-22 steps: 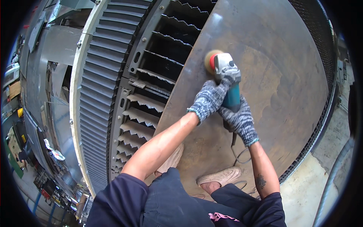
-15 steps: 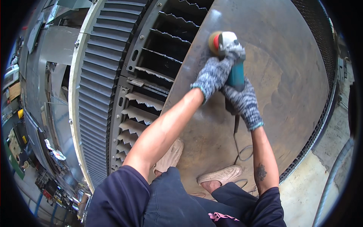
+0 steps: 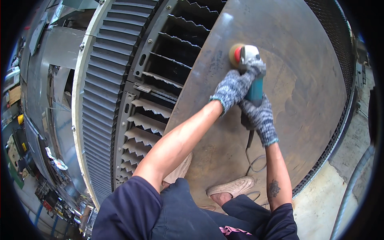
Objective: The person uses an angle grinder with a sanding disc to smooth the surface of a large, circular metal plate. They move the tool in circular and sweeping motions across the plate's surface, wearing protective gloves and light-colored slip-on shoes.
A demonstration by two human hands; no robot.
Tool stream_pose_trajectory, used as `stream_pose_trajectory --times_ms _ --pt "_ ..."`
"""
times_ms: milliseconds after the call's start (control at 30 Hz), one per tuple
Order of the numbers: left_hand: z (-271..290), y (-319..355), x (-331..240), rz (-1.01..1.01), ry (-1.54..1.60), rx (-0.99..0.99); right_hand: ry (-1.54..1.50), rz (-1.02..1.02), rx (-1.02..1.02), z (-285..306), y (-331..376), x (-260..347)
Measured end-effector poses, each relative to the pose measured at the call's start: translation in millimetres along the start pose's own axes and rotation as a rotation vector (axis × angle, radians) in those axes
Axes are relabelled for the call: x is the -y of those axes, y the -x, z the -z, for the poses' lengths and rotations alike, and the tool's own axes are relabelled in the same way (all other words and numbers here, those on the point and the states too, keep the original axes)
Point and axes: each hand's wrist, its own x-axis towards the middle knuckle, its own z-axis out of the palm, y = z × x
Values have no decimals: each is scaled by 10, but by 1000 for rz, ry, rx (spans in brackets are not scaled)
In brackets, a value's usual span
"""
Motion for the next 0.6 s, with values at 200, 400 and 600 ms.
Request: stream_pose_trajectory --times_ms 200,400,600 --pt "103 -275 -308 -33 146 -5 -104 62 -42 52 -353 211" --pt "10 84 181 -93 217 57 41 -19 -24 -84 84 -52" --pt "-181 -376 -284 -40 -1 3 -166 -81 -99 158 -212 37"
